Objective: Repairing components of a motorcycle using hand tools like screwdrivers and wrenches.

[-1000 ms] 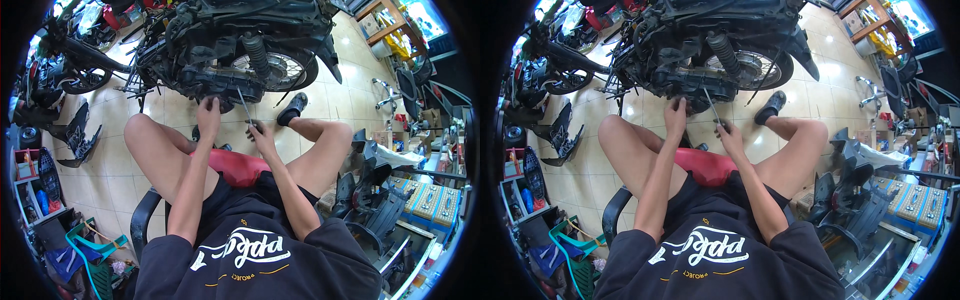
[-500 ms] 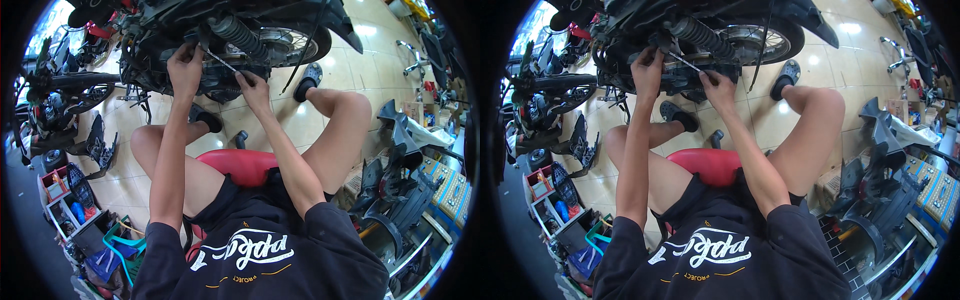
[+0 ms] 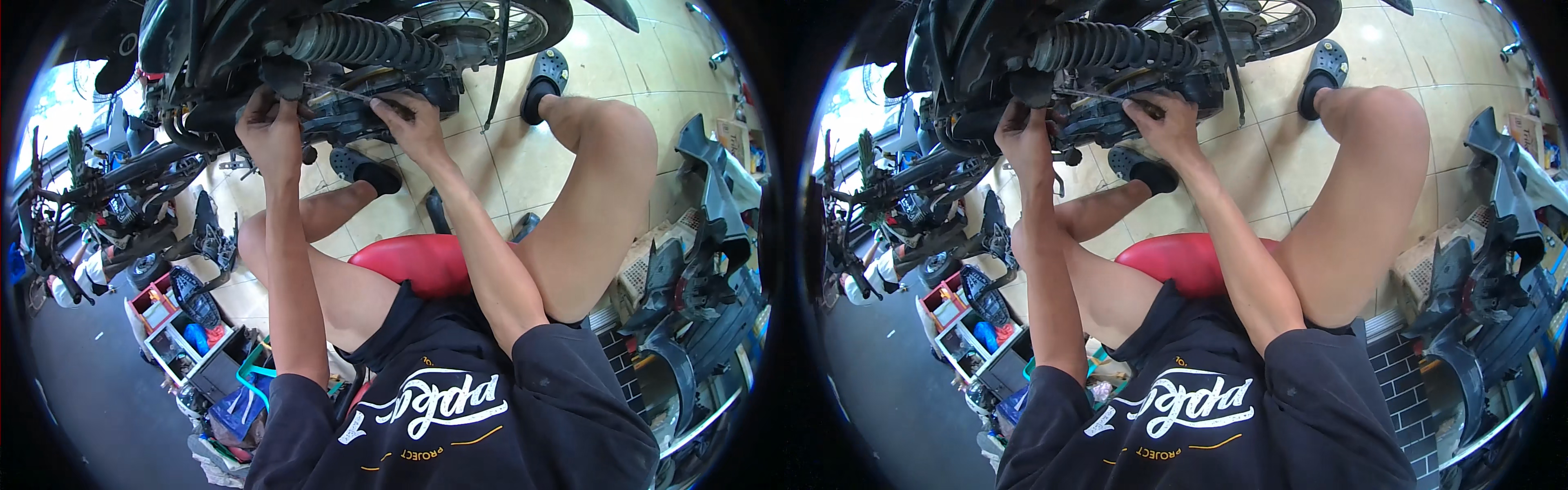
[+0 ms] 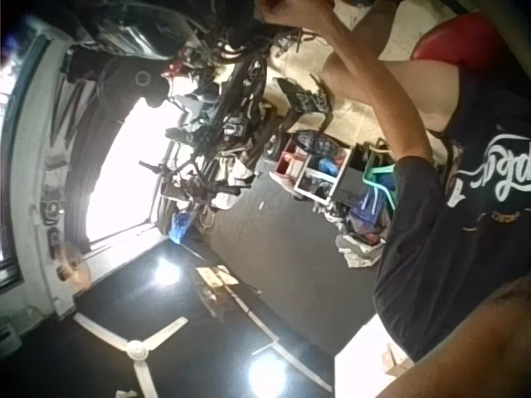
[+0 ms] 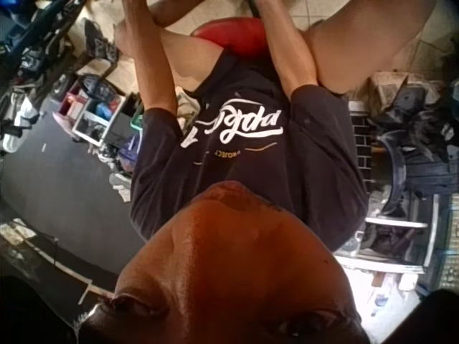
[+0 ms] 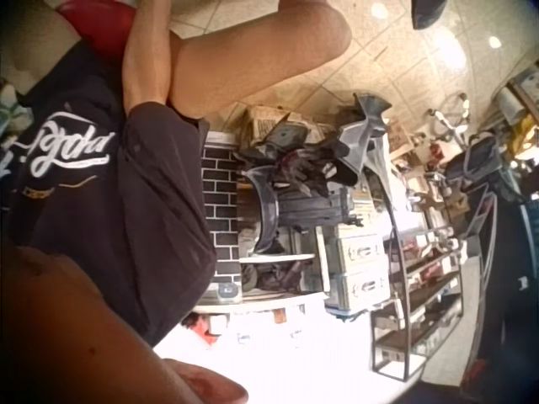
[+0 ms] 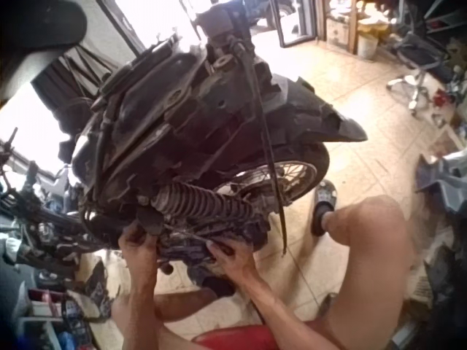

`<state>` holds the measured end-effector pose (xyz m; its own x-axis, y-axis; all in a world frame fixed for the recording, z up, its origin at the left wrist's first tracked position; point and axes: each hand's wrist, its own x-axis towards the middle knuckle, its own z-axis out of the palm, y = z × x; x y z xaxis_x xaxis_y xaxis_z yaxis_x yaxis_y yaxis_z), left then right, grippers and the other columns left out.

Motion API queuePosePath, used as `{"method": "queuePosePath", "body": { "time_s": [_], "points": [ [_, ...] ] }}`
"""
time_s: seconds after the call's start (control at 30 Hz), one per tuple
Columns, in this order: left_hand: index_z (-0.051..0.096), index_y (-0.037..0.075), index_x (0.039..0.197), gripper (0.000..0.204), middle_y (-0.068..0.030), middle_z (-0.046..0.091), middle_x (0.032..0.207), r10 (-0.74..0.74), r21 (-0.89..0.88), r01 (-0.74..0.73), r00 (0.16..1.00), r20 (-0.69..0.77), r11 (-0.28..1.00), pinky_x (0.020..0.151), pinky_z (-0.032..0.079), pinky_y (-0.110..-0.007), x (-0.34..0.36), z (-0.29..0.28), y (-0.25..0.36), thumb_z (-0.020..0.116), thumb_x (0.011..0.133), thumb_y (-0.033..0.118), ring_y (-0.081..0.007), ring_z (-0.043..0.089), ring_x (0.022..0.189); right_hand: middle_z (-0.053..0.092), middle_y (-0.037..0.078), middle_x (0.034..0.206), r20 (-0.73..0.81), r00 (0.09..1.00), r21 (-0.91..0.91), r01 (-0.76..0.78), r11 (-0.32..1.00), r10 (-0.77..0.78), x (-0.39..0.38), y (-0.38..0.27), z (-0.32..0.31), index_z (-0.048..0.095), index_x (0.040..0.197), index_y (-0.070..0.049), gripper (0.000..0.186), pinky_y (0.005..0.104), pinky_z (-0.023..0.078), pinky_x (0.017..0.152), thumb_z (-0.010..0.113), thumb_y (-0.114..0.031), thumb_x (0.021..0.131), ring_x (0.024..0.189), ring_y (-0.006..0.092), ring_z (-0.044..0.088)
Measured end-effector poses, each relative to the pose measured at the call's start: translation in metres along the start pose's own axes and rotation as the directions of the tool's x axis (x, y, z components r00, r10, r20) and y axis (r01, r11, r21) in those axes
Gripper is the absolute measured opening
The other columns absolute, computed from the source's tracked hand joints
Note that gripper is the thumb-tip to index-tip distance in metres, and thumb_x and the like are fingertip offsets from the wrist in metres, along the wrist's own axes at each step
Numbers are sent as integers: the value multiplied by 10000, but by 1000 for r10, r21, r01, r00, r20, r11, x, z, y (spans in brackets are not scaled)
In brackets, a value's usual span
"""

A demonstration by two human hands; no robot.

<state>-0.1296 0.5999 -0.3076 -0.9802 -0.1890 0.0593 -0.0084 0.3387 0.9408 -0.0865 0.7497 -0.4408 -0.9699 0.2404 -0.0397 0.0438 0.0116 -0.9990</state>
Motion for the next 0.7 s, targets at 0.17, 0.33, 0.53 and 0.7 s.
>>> {"method": "queuePosePath", "body": {
  "time_s": [0.17, 0.33, 0.53, 0.7],
  "points": [
    [652, -22, 882, 147, -47, 663, 644, 20, 87, -16, 999, -45, 996, 499, 331, -190, -4, 3, 6, 678, 920, 118, -31, 529, 543, 705, 129, 919, -5, 1000, 27, 30, 999, -30, 1, -4, 1, 740, 994, -17, 239, 290, 502, 749, 717, -226, 881, 798, 195, 666],
    [651, -29, 888, 129, -54, 661, 649, 26, 86, -22, 999, -39, 996, 523, 383, -197, -4, 3, 7, 672, 912, 96, -59, 574, 568, 715, 71, 892, -26, 1000, 7, -3, 1000, 3, 3, 3, 1, 771, 945, -146, 245, 420, 382, 900, 712, -351, 826, 924, 285, 624],
    [654, -43, 911, 129, -49, 656, 657, 42, 53, -40, 999, -34, 998, 544, 404, -200, -3, 1, 4, 673, 907, 85, -84, 617, 603, 718, 80, 954, 3, 997, 64, -78, 995, 78, 7, 1, -5, 770, 961, -140, 266, 476, 367, 942, 712, -359, 822, 1003, 297, 629],
    [669, -53, 964, 137, -47, 662, 674, 58, 2, -58, 998, -31, 998, 549, 407, -193, -4, -1, -1, 679, 901, 68, -82, 621, 612, 715, 154, 977, 28, 1000, -43, 12, 999, -11, 4, -8, -8, 736, 1031, -17, 264, 316, 511, 795, 710, -226, 873, 876, 226, 688]
  ]
}}
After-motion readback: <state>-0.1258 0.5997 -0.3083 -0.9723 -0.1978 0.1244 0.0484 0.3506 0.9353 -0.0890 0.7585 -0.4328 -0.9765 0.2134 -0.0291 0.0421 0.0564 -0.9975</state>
